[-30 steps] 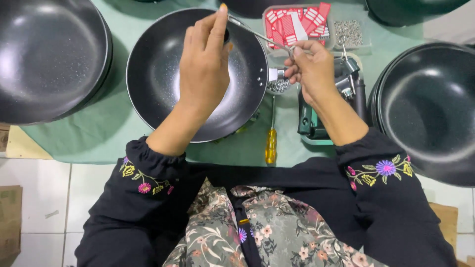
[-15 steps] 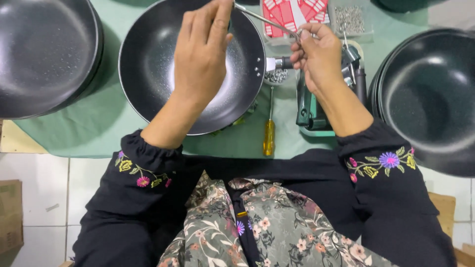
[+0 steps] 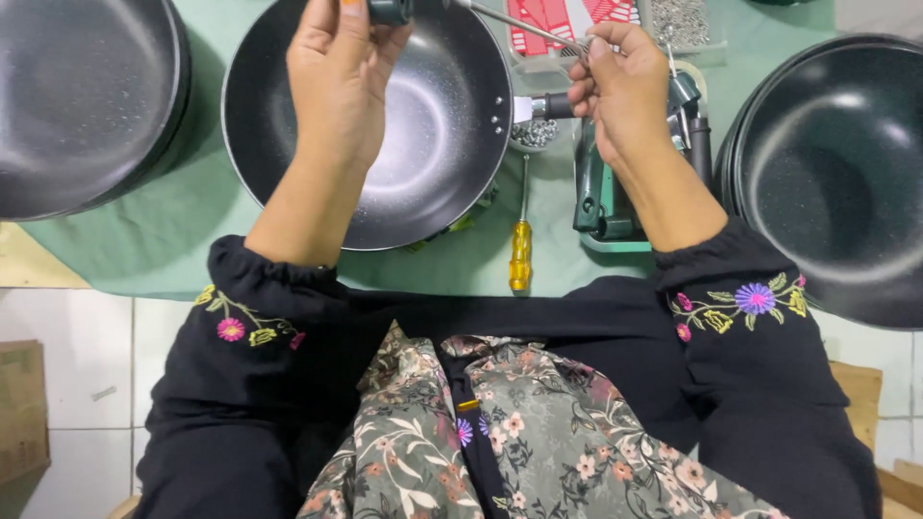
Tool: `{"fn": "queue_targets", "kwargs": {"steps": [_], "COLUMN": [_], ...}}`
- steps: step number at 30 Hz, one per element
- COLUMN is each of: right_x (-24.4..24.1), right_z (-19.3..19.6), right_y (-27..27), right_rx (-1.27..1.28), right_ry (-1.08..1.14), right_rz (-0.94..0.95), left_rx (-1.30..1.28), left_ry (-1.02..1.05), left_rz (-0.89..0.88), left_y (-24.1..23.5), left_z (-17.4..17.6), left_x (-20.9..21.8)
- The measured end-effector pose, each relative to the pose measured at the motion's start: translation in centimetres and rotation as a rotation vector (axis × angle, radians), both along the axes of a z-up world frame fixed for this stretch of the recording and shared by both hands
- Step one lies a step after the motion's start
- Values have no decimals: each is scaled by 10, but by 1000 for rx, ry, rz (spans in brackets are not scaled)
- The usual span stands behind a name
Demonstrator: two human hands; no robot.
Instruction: Attaching handles to pans by tightening screws with a screwdriver.
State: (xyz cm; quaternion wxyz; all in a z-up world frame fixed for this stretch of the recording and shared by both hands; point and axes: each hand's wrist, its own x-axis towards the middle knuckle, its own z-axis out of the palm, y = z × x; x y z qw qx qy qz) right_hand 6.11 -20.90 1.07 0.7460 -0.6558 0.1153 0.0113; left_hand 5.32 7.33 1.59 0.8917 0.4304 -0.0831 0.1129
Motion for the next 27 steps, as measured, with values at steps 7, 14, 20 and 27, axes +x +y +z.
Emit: {"fn": "queue_targets", "kwargs": {"steps": [7,14,20,27], "right_x": [-9,-10,-23,-30], "right_z": [22,10,18,4], "right_y": [15,10,26,39], "right_rx": [-144,-118,-187,-153], "right_ry": [84,-47,-174,-195], "right_rz": [-18,-64,-7,76], "left_rx": [-40,287,440,342], "left_ry": [27,51,145,380], "left_rz": [-31,66,119,104], "left_y": [-11,-17,-24,-38], "left_z": [-1,14,12,13], "left_x": [-3,-17,-19,-27]}}
